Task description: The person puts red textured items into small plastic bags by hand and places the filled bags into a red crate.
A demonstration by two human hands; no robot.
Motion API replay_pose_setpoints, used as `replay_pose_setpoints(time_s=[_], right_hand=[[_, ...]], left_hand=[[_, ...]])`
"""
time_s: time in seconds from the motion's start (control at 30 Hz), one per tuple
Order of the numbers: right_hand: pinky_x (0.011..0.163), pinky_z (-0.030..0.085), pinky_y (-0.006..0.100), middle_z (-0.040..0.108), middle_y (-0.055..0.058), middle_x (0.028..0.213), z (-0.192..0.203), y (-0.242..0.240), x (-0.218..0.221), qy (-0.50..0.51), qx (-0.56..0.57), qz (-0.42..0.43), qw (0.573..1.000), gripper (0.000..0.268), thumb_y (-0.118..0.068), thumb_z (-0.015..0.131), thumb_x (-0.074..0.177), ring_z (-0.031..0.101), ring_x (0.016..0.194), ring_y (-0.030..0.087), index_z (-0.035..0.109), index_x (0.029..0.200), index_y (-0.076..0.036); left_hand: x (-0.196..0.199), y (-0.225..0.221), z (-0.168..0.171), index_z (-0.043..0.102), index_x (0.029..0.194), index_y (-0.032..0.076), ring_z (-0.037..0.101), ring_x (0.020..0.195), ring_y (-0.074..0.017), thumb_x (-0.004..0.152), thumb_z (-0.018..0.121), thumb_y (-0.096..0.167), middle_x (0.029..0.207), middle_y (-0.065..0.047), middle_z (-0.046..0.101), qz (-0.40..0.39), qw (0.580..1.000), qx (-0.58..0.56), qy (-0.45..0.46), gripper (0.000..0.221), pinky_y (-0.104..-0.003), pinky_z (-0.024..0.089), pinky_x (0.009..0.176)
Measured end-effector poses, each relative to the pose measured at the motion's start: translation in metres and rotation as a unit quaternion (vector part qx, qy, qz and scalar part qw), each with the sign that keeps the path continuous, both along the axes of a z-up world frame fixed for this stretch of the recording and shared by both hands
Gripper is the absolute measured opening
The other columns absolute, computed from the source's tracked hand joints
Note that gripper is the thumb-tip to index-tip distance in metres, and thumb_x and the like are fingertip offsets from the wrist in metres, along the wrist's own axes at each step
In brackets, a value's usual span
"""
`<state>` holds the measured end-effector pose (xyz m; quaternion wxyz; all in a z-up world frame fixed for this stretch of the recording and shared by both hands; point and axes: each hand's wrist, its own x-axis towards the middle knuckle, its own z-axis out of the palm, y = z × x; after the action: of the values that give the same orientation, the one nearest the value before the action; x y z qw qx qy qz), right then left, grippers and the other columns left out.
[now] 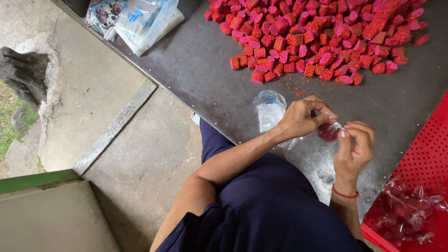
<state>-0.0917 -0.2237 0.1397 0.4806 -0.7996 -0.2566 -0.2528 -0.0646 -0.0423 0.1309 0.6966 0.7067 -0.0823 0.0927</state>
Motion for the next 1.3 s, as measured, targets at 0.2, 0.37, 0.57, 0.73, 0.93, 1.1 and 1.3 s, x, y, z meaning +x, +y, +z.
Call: replay_pose_setpoints(time_s=[0.2,0.37,0.57,0.73,0.93,1.1,1.3], right_hand=[[0.090,0.056,0.030,0.070,0.018,0.116,-0.011,-0.053,-0.002,0.122,0.264,0.011,0.957,0.013,0.011,0.056,0.099,0.068,0.100,0.021,0.065,0.099,0.000],[0.074,0.053,0.035,0.070,0.019,0.109,-0.006,-0.150,-0.030,0.082,0.131,-0.197,0.968,0.018,0.013,0.051,0.104,0.064,0.080,0.023,0.066,0.107,0.004],[0.084,0.048,0.037,0.066,0.014,0.113,0.002,-0.139,-0.066,0.177,-0.036,-0.250,0.951,0.008,-0.001,0.060,0.110,0.058,0.096,0.021,0.065,0.116,0.003],[0.109,0.053,0.039,0.056,0.013,0.143,0.000,-0.022,-0.019,0.240,0.144,-0.026,0.960,0.044,-0.009,0.068,0.103,0.063,0.128,0.021,0.051,0.143,0.000],[0.111,0.047,0.031,0.062,0.007,0.134,-0.048,0.049,0.014,0.364,0.287,0.152,0.873,0.033,-0.005,0.053,0.106,0.061,0.122,0.014,0.056,0.138,-0.001],[0.101,0.049,0.028,0.067,0.004,0.116,-0.066,0.050,0.006,0.352,0.225,0.162,0.894,0.021,-0.013,0.054,0.112,0.061,0.108,0.011,0.064,0.123,0.001],[0.059,0.043,0.023,0.066,0.002,0.090,-0.040,0.031,0.013,0.369,0.327,0.075,0.867,0.017,-0.021,0.059,0.112,0.058,0.071,0.009,0.064,0.105,-0.006]], left_hand=[[0.002,-0.001,0.001,0.082,0.096,0.006,0.065,0.073,-0.0089,0.083,0.084,0.029,0.091,-0.003,0.071,-0.045,0.999,0.007,0.003,0.026,-0.026,0.056,0.061],[0.003,0.019,-0.008,0.068,0.126,0.004,0.050,0.082,-0.0139,0.078,0.073,-0.003,0.103,-0.010,0.061,-0.115,0.981,-0.094,0.121,0.049,-0.029,0.047,0.069],[0.008,-0.008,-0.040,0.062,0.128,0.004,0.063,0.111,-0.0242,0.075,0.039,-0.024,0.131,-0.013,0.059,-0.031,0.997,-0.058,-0.046,0.064,-0.032,0.056,0.097],[-0.006,-0.017,-0.024,0.062,0.126,0.001,0.069,0.120,-0.0255,0.075,0.038,-0.026,0.125,-0.014,0.064,-0.059,0.994,-0.011,-0.092,0.062,-0.036,0.056,0.108],[-0.022,0.011,-0.007,0.060,0.124,0.002,0.067,0.107,-0.0120,0.100,0.055,-0.013,0.115,-0.007,0.066,-0.020,0.988,-0.147,-0.044,0.028,-0.026,0.058,0.082],[-0.027,0.027,-0.004,0.065,0.122,0.001,0.062,0.084,-0.0065,0.107,0.059,0.007,0.093,-0.003,0.071,0.098,0.988,-0.116,0.008,0.017,-0.025,0.055,0.072],[-0.024,0.035,-0.024,0.072,0.112,0.001,0.066,0.079,-0.0039,0.100,0.069,0.017,0.091,-0.003,0.076,0.094,0.985,-0.107,0.099,0.020,-0.023,0.054,0.065]])
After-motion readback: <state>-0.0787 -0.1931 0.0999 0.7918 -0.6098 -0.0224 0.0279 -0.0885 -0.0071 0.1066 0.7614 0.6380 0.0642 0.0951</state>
